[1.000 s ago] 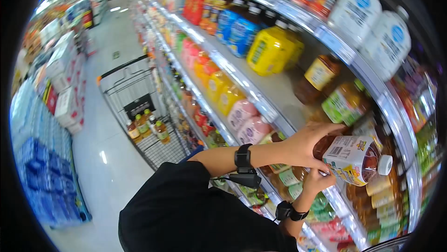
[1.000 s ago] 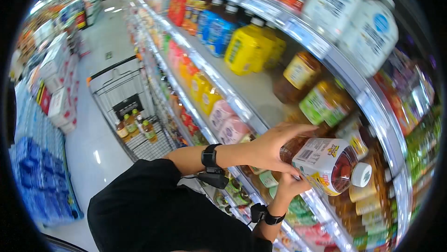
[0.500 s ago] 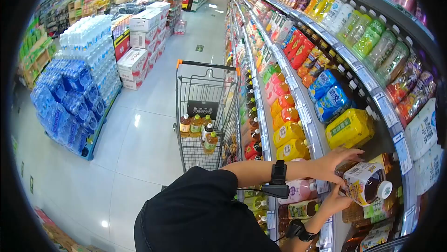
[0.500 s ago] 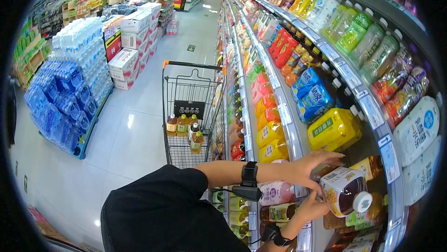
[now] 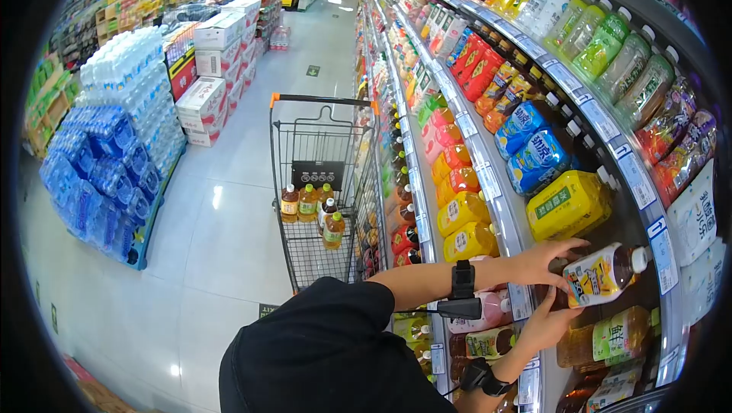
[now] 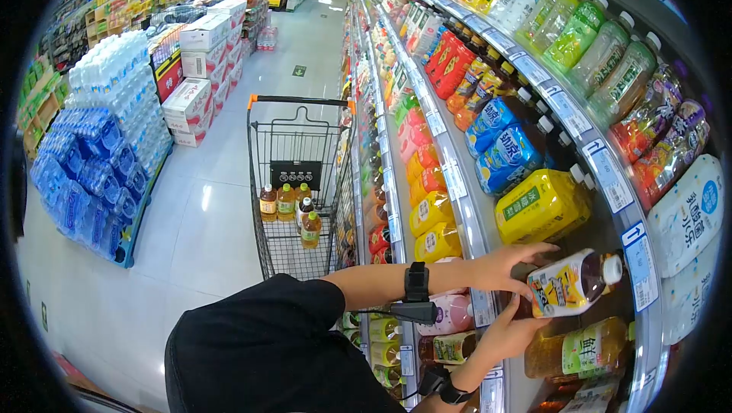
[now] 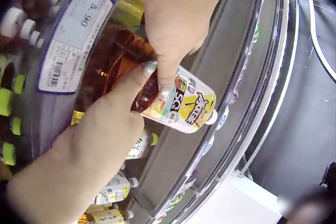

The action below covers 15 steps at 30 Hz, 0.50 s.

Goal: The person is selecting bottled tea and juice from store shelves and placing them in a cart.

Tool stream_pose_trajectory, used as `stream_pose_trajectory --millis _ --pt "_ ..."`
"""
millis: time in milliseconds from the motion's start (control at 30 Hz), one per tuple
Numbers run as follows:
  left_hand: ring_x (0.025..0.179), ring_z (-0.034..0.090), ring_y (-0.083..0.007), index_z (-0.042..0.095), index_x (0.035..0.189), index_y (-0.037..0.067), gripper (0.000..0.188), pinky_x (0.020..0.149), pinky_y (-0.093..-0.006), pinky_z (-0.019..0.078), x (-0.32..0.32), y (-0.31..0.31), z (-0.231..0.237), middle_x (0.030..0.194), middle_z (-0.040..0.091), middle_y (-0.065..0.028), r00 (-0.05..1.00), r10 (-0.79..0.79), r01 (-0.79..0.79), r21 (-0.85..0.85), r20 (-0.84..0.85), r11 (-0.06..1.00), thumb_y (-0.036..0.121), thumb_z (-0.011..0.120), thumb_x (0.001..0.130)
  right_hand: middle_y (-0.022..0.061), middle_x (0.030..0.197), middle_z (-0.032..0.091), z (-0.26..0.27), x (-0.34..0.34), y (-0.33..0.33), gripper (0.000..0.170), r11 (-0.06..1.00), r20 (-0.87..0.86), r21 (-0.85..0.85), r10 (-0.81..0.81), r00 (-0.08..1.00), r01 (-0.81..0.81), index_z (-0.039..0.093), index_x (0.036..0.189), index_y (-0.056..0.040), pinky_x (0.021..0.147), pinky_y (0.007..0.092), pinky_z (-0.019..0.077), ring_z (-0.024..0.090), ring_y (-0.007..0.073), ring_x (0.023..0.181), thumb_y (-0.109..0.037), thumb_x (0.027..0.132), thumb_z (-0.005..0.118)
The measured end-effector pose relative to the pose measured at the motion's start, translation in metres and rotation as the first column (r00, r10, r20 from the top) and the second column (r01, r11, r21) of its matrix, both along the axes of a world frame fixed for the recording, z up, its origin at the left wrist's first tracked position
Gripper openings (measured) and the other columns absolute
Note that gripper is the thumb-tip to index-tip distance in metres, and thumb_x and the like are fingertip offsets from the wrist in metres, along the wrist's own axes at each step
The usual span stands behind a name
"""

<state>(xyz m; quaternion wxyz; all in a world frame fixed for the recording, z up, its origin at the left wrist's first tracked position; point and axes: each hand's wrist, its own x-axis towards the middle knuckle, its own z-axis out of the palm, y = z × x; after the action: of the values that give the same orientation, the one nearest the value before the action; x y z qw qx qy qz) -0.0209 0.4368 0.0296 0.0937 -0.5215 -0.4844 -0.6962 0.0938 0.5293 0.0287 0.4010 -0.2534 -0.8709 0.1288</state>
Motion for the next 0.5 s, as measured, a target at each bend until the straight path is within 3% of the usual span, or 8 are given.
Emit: stream_pose_trajectory --millis 67,200,300,400,500 --pt "0.125 0.047 -0.0291 0.025 0.144 0.005 0.093 0.104 -0.0402 0.0374 -0.002 0.003 -0.002 0.140 0.042 -0.0149 0.999 -0.018 0.018 -0.003 0.045 1.000 0.019 0.080 0.070 0.0239 0.104 0.063 -0.010 -0.009 0.010 0.077 0.993 -0.011 0.114 -0.032 0.999 0.033 0.027 0.140 -0.0020 0.070 0.0508 0.0488 0.062 0.0424 0.090 -0.050 0.087 0.056" --pt "0.113 0.056 -0.0326 0.023 0.145 0.009 0.089 0.095 -0.0392 0.0438 0.005 -0.001 0.003 0.125 0.055 -0.0197 0.990 0.141 -0.138 -0.100 0.023 0.985 0.027 0.075 0.075 0.0250 0.097 0.064 -0.017 -0.015 0.017 0.071 0.981 -0.077 0.193 0.022 0.997 -0.007 0.025 0.141 -0.0032 0.067 0.0521 0.0482 0.062 0.0437 0.084 -0.045 0.090 0.052" --pt "0.103 0.059 -0.0369 0.020 0.146 0.012 0.093 0.087 -0.0408 0.0456 0.005 0.004 0.001 0.114 0.060 -0.0211 0.965 0.261 -0.263 -0.175 -0.034 0.949 0.032 0.075 0.075 0.0259 0.093 0.064 -0.006 -0.007 0.007 0.068 0.990 0.043 0.137 0.013 0.999 -0.019 0.024 0.141 -0.0029 0.065 0.0517 0.0482 0.062 0.0435 0.081 -0.040 0.091 0.051" --pt "0.099 0.059 -0.0404 0.016 0.147 0.010 0.102 0.085 -0.0431 0.0455 0.006 0.010 -0.003 0.111 0.059 -0.0230 0.951 0.307 -0.309 -0.057 -0.037 0.949 0.035 0.078 0.070 0.0264 0.091 0.064 -0.013 -0.009 0.012 0.066 0.981 0.112 0.196 -0.028 0.993 0.006 0.023 0.141 -0.0027 0.065 0.0520 0.0482 0.062 0.0437 0.078 -0.036 0.092 0.051" --pt "0.099 0.057 -0.0415 0.014 0.147 0.007 0.110 0.084 -0.0436 0.0450 0.015 0.002 0.002 0.112 0.057 -0.0252 0.921 0.385 -0.389 -0.160 -0.058 0.907 0.037 0.081 0.064 0.0268 0.090 0.064 -0.012 -0.007 0.012 0.065 0.986 0.136 0.164 0.005 0.991 -0.027 0.023 0.142 -0.0032 0.066 0.0529 0.0481 0.062 0.0441 0.077 -0.033 0.091 0.051"
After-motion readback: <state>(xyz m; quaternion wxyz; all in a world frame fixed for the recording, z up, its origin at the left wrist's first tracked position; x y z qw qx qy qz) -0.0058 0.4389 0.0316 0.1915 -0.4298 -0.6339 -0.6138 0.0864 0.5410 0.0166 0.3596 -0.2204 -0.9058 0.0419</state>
